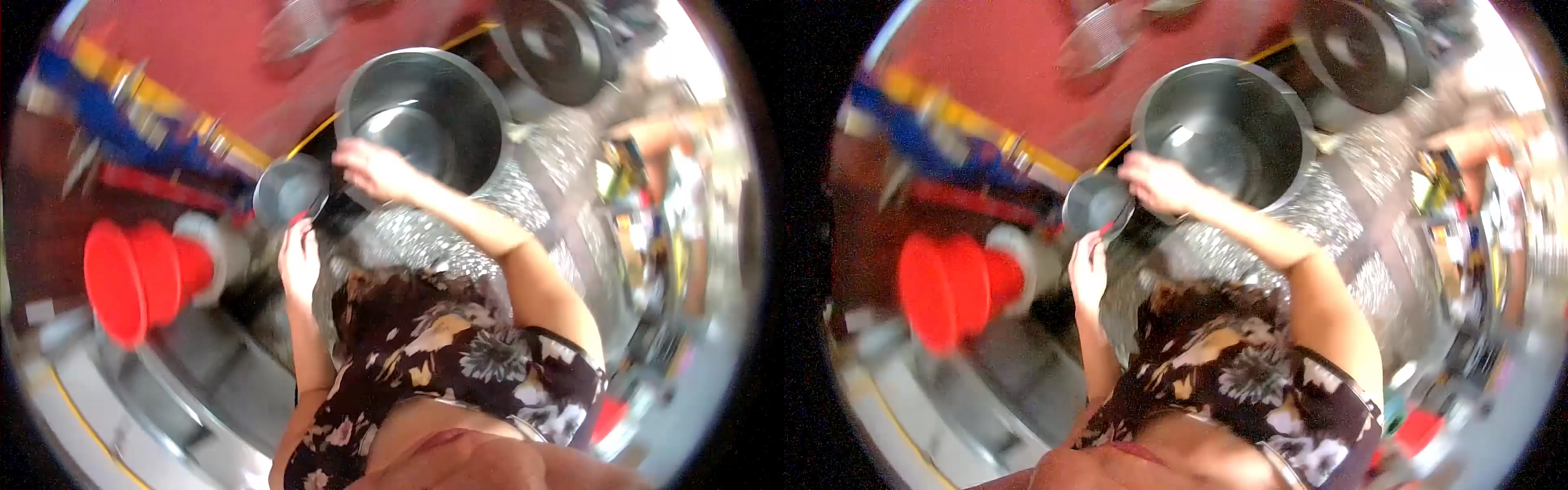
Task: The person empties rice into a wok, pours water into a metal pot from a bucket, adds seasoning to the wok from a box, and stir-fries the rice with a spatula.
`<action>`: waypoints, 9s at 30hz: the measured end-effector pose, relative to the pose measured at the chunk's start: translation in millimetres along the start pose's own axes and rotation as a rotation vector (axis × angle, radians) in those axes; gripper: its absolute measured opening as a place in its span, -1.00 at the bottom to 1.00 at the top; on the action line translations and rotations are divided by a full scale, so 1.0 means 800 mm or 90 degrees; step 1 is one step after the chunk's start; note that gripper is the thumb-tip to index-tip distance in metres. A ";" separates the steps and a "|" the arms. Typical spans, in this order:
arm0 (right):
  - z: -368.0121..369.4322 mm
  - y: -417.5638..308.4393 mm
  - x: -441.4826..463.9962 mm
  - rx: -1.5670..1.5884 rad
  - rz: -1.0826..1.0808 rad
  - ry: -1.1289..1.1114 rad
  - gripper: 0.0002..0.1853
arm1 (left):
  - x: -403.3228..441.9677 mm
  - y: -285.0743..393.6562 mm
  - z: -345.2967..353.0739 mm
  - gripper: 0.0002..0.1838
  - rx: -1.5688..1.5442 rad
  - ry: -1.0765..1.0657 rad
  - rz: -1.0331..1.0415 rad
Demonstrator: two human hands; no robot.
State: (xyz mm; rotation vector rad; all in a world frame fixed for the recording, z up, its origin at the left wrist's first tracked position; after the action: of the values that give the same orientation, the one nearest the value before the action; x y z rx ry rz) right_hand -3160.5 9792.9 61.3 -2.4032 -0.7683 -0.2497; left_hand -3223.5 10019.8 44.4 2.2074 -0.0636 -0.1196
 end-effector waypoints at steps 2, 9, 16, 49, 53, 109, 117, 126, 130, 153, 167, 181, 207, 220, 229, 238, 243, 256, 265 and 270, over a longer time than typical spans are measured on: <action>-0.061 0.012 -0.123 -0.012 0.124 0.073 -0.65 | 0.018 0.079 0.072 -0.79 -0.088 -0.063 0.053; -0.263 -0.012 -0.479 -0.080 0.438 0.245 -0.66 | -0.097 0.426 0.385 -0.75 -0.178 -0.357 0.479; -0.398 -0.003 -0.701 -0.160 0.538 0.525 -0.84 | -0.269 0.617 0.598 -0.77 -0.183 -0.572 0.769; -0.996 0.514 -1.819 -0.163 0.965 1.013 -0.71 | -0.487 1.364 1.812 -0.73 -0.128 -1.051 0.616; -1.110 0.589 -1.948 -0.269 0.996 1.080 -0.67 | -0.501 1.470 1.968 -0.61 0.039 -0.922 0.402; -1.268 1.140 -1.248 0.753 0.670 0.840 -0.70 | 0.012 1.109 1.473 -0.70 -0.367 -0.163 -0.461; -1.255 1.313 -1.133 0.617 0.513 0.870 -0.75 | 0.086 1.139 1.477 -0.69 -0.622 -0.020 -0.522; -1.180 1.723 -1.096 0.313 0.721 0.588 -0.67 | 0.192 1.199 1.575 -0.94 -0.597 0.188 -0.474; -1.127 1.889 -1.042 0.350 0.630 0.547 -0.68 | 0.262 1.269 1.634 -0.87 -0.611 0.277 -0.529; -1.013 2.077 -0.956 0.482 0.663 0.229 -0.61 | 0.379 1.335 1.721 -0.63 -0.562 0.450 -0.737; -1.196 1.921 -1.020 0.179 0.577 0.245 -0.58 | 0.475 1.325 1.545 -0.94 -0.137 0.188 -0.798; -1.304 1.586 -0.902 0.609 0.337 -0.284 -0.76 | 0.679 1.399 1.572 -0.75 0.336 0.005 -0.591; -1.299 1.623 -0.842 0.583 0.606 -0.286 -0.83 | 0.674 1.457 1.611 -0.23 0.939 0.203 0.064; -1.310 1.628 -0.853 -0.040 0.316 -0.300 -0.70 | 0.624 1.435 1.557 -0.35 0.756 0.267 0.000; -1.280 1.540 -0.708 0.112 -0.032 0.072 -0.74 | 0.580 1.291 1.440 -0.60 0.287 0.284 -0.241; -1.184 1.491 -0.436 0.162 0.212 -0.094 -0.65 | 0.543 1.247 1.435 -0.55 -0.030 0.155 -0.156; -1.082 1.358 -0.530 -0.194 -0.369 -0.139 -0.81 | 0.558 1.246 1.399 -0.45 0.003 0.108 -0.065; -1.232 1.534 -0.498 -0.511 -0.534 -0.124 -0.37 | 0.608 1.309 1.406 -0.41 0.172 0.112 0.007; -1.123 1.515 -0.635 0.183 0.055 -0.178 -0.37 | 0.632 1.312 1.468 -0.49 -0.049 0.350 -0.011; -1.242 1.545 -0.527 0.348 -0.016 0.136 -0.75 | 0.639 1.281 1.469 -0.57 -0.075 0.358 -0.095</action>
State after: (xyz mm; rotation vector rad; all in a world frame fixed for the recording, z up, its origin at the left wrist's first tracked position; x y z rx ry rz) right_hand -2784.9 8196.4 115.4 -1.8202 -0.6644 -0.2617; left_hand -2846.4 8425.4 137.8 2.0505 0.4087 0.4062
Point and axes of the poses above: each hand's wrist, its own x-axis towards the middle knuckle, its own z-axis out of the palm, y = z × x, the point moved 3 cm from there along x, towards the middle knuckle, and after that the axes turned 6 degrees about -z, right-handed, at the moved point
